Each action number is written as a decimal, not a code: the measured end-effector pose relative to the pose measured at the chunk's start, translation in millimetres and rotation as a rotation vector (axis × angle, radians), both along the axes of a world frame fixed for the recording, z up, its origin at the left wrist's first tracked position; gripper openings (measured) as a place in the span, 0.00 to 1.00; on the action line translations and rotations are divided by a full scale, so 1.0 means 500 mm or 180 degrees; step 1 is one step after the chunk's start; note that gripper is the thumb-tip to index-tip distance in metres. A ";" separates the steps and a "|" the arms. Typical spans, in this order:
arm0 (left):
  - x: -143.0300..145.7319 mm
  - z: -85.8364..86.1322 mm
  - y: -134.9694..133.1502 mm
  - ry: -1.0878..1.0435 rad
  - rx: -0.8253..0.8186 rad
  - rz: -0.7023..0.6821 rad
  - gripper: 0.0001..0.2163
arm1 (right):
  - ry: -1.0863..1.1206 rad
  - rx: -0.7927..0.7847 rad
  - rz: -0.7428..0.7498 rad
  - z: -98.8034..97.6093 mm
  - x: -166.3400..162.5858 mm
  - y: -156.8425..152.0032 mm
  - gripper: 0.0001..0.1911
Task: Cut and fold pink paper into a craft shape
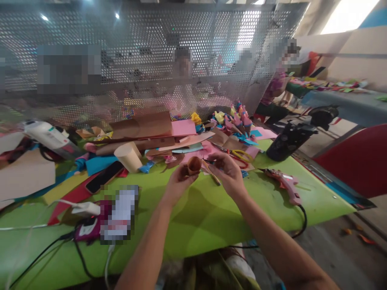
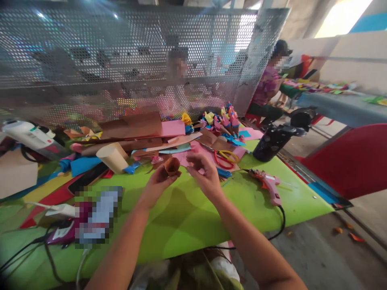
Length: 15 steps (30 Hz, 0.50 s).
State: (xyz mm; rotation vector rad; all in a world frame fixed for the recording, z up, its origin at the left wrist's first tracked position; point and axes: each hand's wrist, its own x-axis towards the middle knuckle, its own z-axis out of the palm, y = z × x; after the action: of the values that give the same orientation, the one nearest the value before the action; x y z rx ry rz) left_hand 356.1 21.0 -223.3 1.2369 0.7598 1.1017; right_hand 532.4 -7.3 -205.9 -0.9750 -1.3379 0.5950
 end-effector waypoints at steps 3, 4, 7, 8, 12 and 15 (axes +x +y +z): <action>0.000 -0.007 0.008 0.0189 0.0011 0.0058 0.22 | -0.0540 0.0179 0.0067 0.004 -0.001 -0.004 0.09; -0.002 -0.009 0.012 0.0364 0.0035 0.0094 0.21 | -0.0638 0.0215 0.0079 0.005 -0.001 -0.005 0.09; -0.016 -0.013 0.025 0.1123 0.0235 0.0439 0.18 | -0.0670 0.0203 -0.0008 0.002 0.000 -0.004 0.07; -0.024 -0.013 0.029 0.1400 0.0345 0.0653 0.17 | -0.0664 0.0175 -0.0071 -0.002 0.001 -0.002 0.08; -0.063 -0.003 0.043 0.2603 0.0602 0.1582 0.16 | -0.0850 -0.0079 -0.0336 -0.009 0.006 0.027 0.18; -0.087 0.011 0.046 0.3496 0.0445 0.1835 0.18 | -0.1449 -0.0288 -0.0373 0.017 0.008 0.087 0.19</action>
State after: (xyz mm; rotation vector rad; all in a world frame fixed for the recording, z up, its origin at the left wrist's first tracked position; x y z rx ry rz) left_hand 312.4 43.9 -217.9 1.8020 1.9843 0.8520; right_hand 536.2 36.4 -197.6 -1.3062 -1.6483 0.3560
